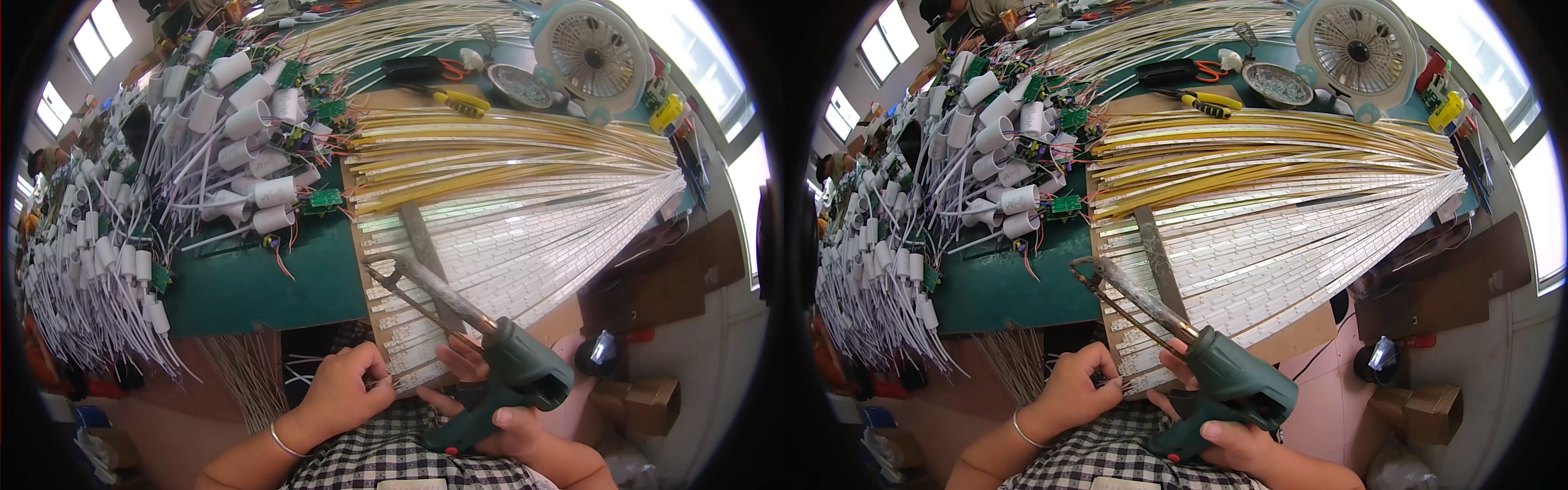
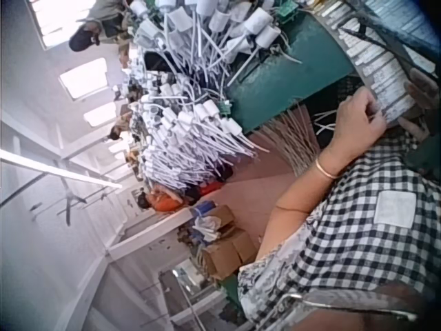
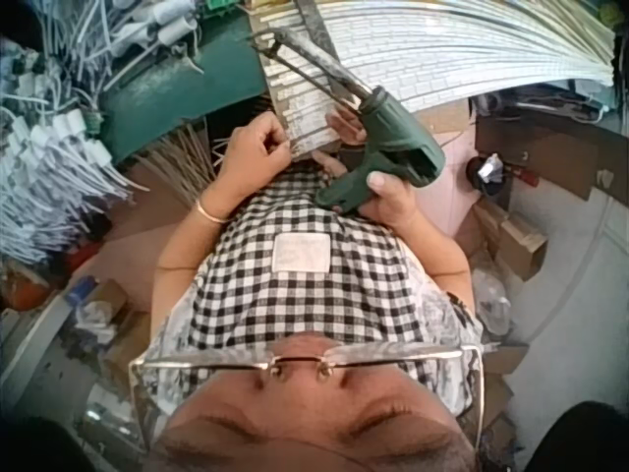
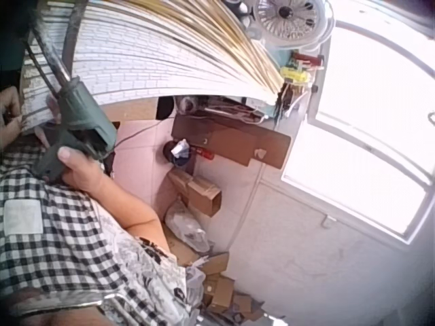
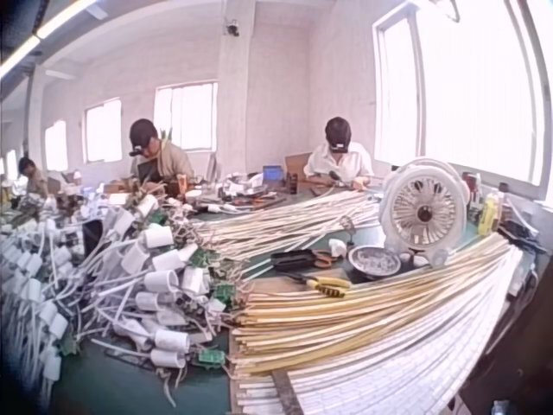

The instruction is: The person positions LED strips using a metal bar and solders wires from electronic components onto the strips using a soldering gun.

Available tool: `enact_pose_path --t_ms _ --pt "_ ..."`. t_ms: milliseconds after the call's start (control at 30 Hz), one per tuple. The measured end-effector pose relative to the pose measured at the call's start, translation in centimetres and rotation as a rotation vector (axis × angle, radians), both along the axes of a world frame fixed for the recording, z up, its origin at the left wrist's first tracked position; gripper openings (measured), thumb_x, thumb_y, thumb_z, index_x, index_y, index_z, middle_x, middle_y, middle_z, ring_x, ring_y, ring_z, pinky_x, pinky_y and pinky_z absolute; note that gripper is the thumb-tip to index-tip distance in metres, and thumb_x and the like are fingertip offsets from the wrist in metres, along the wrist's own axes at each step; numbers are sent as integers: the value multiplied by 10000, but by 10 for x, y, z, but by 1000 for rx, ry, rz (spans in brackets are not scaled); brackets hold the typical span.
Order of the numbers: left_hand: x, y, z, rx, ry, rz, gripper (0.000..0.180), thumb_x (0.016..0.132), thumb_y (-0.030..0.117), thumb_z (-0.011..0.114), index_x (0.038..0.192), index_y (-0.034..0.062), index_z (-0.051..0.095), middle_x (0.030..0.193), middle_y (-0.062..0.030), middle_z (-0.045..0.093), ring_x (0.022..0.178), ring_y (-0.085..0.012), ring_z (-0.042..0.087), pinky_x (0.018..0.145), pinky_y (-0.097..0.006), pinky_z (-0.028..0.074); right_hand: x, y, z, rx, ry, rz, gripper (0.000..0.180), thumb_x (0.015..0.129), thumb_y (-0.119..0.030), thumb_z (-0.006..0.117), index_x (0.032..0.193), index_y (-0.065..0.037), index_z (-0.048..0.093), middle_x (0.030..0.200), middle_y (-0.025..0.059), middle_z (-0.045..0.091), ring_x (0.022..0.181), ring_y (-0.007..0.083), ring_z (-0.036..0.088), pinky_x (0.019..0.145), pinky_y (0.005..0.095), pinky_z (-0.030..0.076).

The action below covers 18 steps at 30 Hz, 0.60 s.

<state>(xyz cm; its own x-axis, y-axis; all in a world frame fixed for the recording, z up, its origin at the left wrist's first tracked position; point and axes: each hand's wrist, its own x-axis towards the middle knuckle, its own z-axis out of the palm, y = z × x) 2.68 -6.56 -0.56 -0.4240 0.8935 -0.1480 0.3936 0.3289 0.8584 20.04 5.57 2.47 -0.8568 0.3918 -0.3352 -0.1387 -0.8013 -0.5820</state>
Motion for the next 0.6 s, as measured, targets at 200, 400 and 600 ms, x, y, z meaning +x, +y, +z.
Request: enact_pose_path --t_ms 200,400,600 --pt "10 3 3 -67 -133 1 157 679 108 657 752 43 535 680 -93 626 653 -279 588 600 -364 468 11 4 2 26 -48 15 910 670 -224 706 1426 -157 202 1468 75 225 1401 215 152 1078 635 209" --pt "2 1 0 -28 -149 -76 155 733 90 656 808 31 534 687 -54 628 551 -125 578 524 -257 446 11 3 3 5 -46 9 918 669 -219 711 1426 -152 197 1471 66 223 1399 195 157 1082 628 205" --pt "-6 3 0 -49 -98 -179 149 749 117 642 808 47 524 708 -64 623 615 -192 602 590 -298 466 8 3 1 -31 -4 18 891 713 -238 728 1433 -143 211 1489 60 200 1401 205 148 1103 533 226"
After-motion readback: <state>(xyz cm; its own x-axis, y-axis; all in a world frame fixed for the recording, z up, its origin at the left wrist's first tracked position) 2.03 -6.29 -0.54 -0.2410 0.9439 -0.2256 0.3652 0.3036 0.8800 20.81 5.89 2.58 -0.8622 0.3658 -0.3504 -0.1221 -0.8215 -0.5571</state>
